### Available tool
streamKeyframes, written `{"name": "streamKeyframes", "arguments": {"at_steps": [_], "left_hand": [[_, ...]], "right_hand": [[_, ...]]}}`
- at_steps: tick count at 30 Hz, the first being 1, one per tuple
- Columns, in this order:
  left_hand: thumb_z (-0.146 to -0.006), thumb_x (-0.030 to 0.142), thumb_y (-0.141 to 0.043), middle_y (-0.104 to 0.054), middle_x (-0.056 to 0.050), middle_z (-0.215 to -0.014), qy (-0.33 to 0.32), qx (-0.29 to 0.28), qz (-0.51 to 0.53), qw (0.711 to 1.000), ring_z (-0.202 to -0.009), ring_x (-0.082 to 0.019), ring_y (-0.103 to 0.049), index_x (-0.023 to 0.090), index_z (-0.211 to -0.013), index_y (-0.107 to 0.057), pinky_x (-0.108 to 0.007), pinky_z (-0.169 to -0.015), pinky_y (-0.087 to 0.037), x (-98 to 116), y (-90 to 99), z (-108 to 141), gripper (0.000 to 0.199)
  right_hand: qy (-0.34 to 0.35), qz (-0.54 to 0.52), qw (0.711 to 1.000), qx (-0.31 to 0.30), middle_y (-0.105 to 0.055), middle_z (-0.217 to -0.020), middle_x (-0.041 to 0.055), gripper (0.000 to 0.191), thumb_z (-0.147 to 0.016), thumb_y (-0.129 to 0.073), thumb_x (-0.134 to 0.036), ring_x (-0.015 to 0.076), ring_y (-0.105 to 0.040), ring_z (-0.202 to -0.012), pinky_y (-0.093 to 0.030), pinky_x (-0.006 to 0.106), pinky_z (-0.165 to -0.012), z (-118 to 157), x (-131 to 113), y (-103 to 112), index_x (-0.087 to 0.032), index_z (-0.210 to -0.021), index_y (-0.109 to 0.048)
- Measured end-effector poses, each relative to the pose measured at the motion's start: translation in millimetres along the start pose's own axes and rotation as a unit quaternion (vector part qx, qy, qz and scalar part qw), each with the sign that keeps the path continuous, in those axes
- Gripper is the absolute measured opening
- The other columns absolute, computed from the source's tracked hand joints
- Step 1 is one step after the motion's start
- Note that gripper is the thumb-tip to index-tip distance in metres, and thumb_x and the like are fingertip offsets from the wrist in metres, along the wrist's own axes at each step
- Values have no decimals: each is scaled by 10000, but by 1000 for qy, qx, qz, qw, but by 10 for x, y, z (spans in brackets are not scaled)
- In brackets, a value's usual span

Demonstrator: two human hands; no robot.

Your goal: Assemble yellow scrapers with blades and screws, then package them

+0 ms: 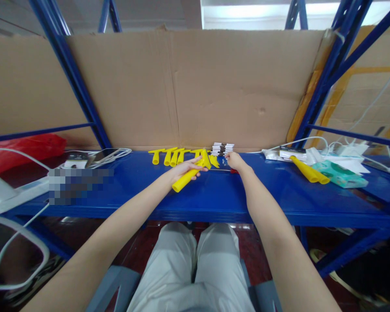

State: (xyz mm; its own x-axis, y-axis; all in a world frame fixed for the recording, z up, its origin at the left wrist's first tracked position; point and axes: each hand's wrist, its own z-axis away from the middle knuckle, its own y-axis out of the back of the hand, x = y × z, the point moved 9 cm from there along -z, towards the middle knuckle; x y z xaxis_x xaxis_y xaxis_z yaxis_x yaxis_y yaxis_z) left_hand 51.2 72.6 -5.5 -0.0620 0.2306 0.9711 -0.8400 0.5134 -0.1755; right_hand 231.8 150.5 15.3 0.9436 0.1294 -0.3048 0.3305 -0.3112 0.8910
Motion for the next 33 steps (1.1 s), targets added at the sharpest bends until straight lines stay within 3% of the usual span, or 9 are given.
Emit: {"name": "streamKeyframes", "arguments": {"at_steps": [7, 17, 23, 28, 33], "left_hand": [[-808, -25, -428, -636, -33, -742, 1, 5, -2, 1000, -420, -78, -509, 264, -1446, -178, -158, -364, -358, 1, 2, 4, 743], [-805, -17, -436, -643, -42, -765, -1, -4, 7, 1000, -436, -82, -518, 269, -1447, -174, -156, -373, -359, -4, 18, -19, 750], [-809, -15, -434, -643, -40, -757, 0, -9, 6, 1000, -437, -82, -519, 272, -1446, -171, -157, -379, -365, -12, 20, -33, 747], [-804, -14, -440, -643, -40, -755, -1, -12, 8, 1000, -435, -80, -520, 267, -1441, -191, -154, -379, -370, -10, 14, -29, 739], [-806, -12, -432, -638, -37, -745, 4, -1, 10, 1000, -418, -81, -517, 257, -1441, -184, -155, -365, -366, -5, 7, -11, 732]], "right_hand": [[-3, 9, 1000, 3, -691, -958, 135, 202, -803, -486, -53, 171, -631, -884, -432, 210, -765, 52, -47, 42, -102, -896, -659], [-26, -82, 996, 18, -660, -649, 45, 88, -794, -535, -86, 84, -564, -513, -436, 175, -570, 125, -93, 84, -115, -810, -617], [6, -67, 997, 33, -650, -602, 26, 78, -737, -615, -182, 117, -592, -576, -443, 195, -593, 106, -114, 115, -146, -668, -623], [-80, -95, 991, 44, -635, -582, 35, 149, -709, -631, -186, 153, -617, -652, -459, 221, -643, 99, 90, 114, -153, -568, -598], [-139, -192, 971, -4, -575, -497, 9, 166, -764, -529, -111, 107, -548, -478, -448, 205, -510, 141, 164, 9, -133, -611, -588]]}}
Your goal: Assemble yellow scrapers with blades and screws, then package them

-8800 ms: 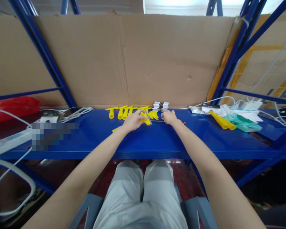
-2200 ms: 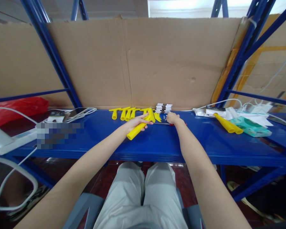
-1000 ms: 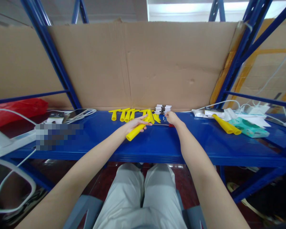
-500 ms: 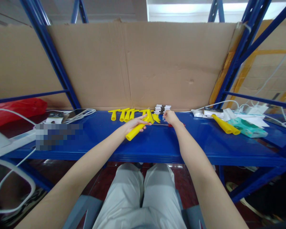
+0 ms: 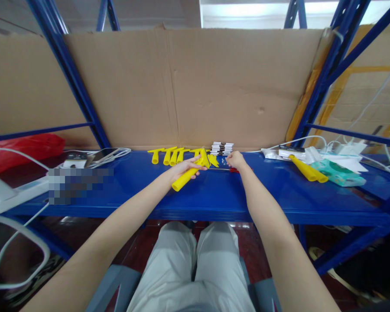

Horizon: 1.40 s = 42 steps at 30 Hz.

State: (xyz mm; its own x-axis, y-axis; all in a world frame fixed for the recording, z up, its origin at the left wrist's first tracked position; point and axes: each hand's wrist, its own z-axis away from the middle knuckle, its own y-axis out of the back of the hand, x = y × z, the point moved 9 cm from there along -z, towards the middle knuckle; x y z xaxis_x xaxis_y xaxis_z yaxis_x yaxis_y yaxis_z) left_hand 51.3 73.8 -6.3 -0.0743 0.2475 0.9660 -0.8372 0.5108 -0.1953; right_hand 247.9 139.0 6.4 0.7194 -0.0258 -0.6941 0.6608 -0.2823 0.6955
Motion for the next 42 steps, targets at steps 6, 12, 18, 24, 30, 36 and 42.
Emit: {"name": "streamKeyframes", "arguments": {"at_steps": [6, 12, 18, 24, 30, 36, 42], "left_hand": [[-800, -11, -451, -645, -43, -761, 0, -1, 7, 1000, -426, -86, -529, 259, -1449, -154, -156, -369, -374, -5, 10, -13, 763], [-813, -8, -435, -641, -44, -752, 5, 1, 15, 1000, -422, -83, -522, 264, -1448, -170, -153, -360, -369, -11, 8, 6, 740], [-809, 4, -452, -649, -57, -791, 0, -3, 14, 1000, -430, -81, -525, 268, -1435, -214, -155, -373, -385, -5, 10, -2, 720], [-817, 0, -432, -648, -55, -765, 2, -9, 17, 1000, -420, -82, -521, 266, -1437, -201, -147, -355, -370, -9, 17, -21, 713], [-810, 19, -483, -663, -74, -833, -1, -47, 22, 999, -440, -76, -537, 279, -1430, -225, -149, -380, -387, -12, -14, -26, 720], [-798, 21, -487, -663, -84, -873, -23, -73, 19, 997, -455, -84, -549, 287, -1437, -203, -161, -383, -398, 23, -41, -23, 748], [-803, 13, -463, -652, -73, -813, -21, -68, 22, 997, -440, -88, -539, 267, -1435, -209, -156, -364, -378, 39, -59, 1, 727]], "right_hand": [[-8, -53, 999, -10, -607, -524, 22, 180, -779, -486, -49, 75, -507, -420, -415, 174, -443, 29, -38, -24, -128, -631, -552], [-12, -76, 997, -10, -629, -542, 16, 201, -725, -471, 20, 71, -531, -418, -410, 166, -442, 36, -49, -30, -139, -609, -514], [-6, -113, 994, -3, -649, -574, 43, 176, -689, -519, 22, 85, -554, -437, -426, 178, -448, 30, -66, -33, -128, -598, -518], [55, -173, 983, 3, -657, -615, 49, 140, -708, -538, -19, 91, -554, -503, -462, 211, -542, 114, -275, 14, -131, -623, -541], [152, -224, 962, -33, -611, -612, -4, 190, -677, -672, -324, 77, -484, -523, -403, 205, -522, 291, -639, -17, -145, -694, -607], [199, -250, 945, -67, -558, -601, -25, 343, -620, -674, -487, 73, -454, -534, -359, 202, -495, 407, -827, -110, -161, -673, -582], [200, -261, 942, -68, -558, -618, -23, 357, -603, -688, -490, 91, -493, -585, -380, 211, -524, 443, -837, -122, -168, -665, -548]]}}
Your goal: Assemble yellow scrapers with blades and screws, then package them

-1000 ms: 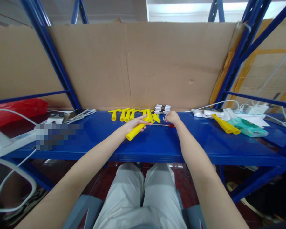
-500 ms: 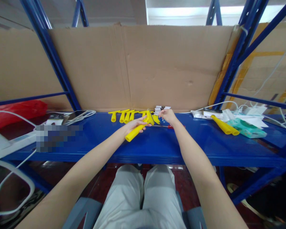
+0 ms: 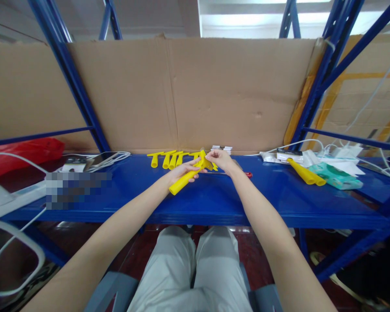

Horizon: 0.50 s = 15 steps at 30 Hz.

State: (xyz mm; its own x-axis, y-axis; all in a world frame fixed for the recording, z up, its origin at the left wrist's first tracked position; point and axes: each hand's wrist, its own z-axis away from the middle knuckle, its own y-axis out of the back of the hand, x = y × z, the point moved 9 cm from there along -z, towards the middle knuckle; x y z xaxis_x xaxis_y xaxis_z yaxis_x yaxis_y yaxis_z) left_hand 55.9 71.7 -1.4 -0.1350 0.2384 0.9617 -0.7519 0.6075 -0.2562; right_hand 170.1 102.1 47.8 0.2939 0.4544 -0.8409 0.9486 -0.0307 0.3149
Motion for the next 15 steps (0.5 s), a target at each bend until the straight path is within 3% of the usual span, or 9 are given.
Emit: {"name": "streamKeyframes", "arguments": {"at_steps": [8, 15], "left_hand": [[-811, 3, -442, -651, -66, -793, 6, -6, 9, 1000, -438, -84, -537, 250, -1434, -204, -152, -369, -373, -3, -18, 5, 712], [-791, 26, -527, -656, -72, -815, 7, -21, 33, 999, -439, -76, -538, 263, -1432, -206, -144, -362, -363, -17, -5, -12, 755]], "right_hand": [[12, -41, 999, 12, -556, -630, -27, 365, -544, -724, -467, 85, -492, -595, -394, 220, -565, -22, 45, -56, -173, -627, -524], [9, -35, 999, 16, -559, -614, -14, 403, -531, -722, -519, 109, -500, -602, -380, 237, -532, -28, 74, -29, -177, -628, -532]]}}
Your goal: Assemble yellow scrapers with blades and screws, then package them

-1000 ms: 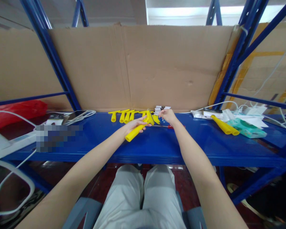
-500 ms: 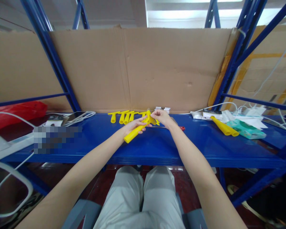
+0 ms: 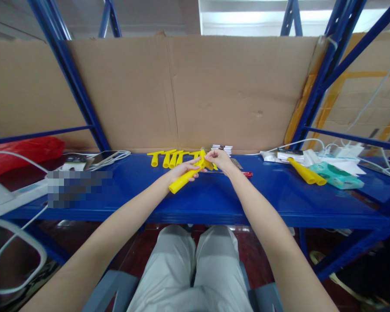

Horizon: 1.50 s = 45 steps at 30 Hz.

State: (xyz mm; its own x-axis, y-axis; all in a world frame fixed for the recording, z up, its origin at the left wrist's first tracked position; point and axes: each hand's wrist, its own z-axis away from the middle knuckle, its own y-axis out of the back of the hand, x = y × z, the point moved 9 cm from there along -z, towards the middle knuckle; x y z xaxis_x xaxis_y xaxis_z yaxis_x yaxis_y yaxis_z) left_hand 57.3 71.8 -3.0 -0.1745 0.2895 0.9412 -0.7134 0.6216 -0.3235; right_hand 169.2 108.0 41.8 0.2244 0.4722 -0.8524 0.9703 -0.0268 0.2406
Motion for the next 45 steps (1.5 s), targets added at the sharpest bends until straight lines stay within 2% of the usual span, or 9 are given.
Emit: {"name": "streamKeyframes", "arguments": {"at_steps": [5, 12, 15, 18, 25, 35, 39, 45], "left_hand": [[-796, 21, -495, -645, -66, -799, 6, -5, -12, 1000, -439, -83, -534, 259, -1432, -213, -155, -365, -363, -4, -18, 11, 735], [-805, 13, -463, -603, -30, -731, 14, -11, -26, 999, -404, -66, -491, 269, -1437, -195, -153, -371, -337, -32, 12, 4, 731], [-790, 19, -491, -584, -21, -720, 16, -39, -28, 999, -400, -63, -479, 271, -1431, -221, -153, -368, -328, -44, -17, 7, 740], [-788, 21, -492, -577, -18, -723, 16, -53, -30, 998, -399, -61, -473, 279, -1428, -236, -154, -367, -322, -45, -51, 26, 736], [-804, 9, -442, -577, -15, -698, 2, -43, -33, 999, -380, -69, -465, 277, -1440, -202, -158, -352, -307, -15, -89, 62, 730], [-796, 18, -472, -591, -17, -714, -11, -59, -31, 998, -395, -77, -486, 275, -1441, -195, -165, -357, -325, -2, -93, 54, 747], [-787, 17, -477, -586, -11, -715, -23, -59, -16, 998, -386, -73, -478, 255, -1440, -189, -166, -353, -328, 34, -117, 68, 753], [-797, 26, -473, -592, -13, -715, -51, -50, -3, 997, -390, -80, -487, 278, -1447, -154, -171, -359, -333, 101, -135, 68, 766]], "right_hand": [[-12, -13, 1000, -19, -546, -597, -16, 421, -504, -736, -532, 107, -484, -578, -371, 243, -523, -16, 61, -44, -177, -621, -540], [-38, 0, 999, 4, -552, -701, -22, 425, -490, -770, -450, 118, -496, -665, -396, 251, -587, -34, 165, 43, -194, -737, -537], [-37, 6, 998, -46, -592, -769, -2, 410, -517, -756, -449, 128, -515, -711, -410, 275, -663, -27, 159, 9, -187, -789, -595], [-30, 2, 995, -90, -593, -741, -10, 386, -534, -739, -481, 124, -508, -688, -401, 285, -687, -9, 130, -30, -179, -734, -606], [13, 5, 994, -106, -539, -677, -34, 379, -569, -719, -507, 116, -472, -645, -385, 270, -650, 17, 11, -44, -189, -703, -562], [27, -23, 991, -129, -542, -703, -24, 417, -582, -713, -549, 115, -478, -642, -391, 258, -630, 38, -45, -105, -197, -723, -537], [29, -51, 990, -125, -552, -713, -25, 434, -581, -713, -562, 112, -487, -641, -393, 252, -621, 62, -92, -126, -199, -739, -537], [11, -48, 996, -74, -566, -687, -21, 476, -578, -680, -628, 113, -491, -630, -390, 249, -611, 38, -60, -99, -196, -734, -556]]}}
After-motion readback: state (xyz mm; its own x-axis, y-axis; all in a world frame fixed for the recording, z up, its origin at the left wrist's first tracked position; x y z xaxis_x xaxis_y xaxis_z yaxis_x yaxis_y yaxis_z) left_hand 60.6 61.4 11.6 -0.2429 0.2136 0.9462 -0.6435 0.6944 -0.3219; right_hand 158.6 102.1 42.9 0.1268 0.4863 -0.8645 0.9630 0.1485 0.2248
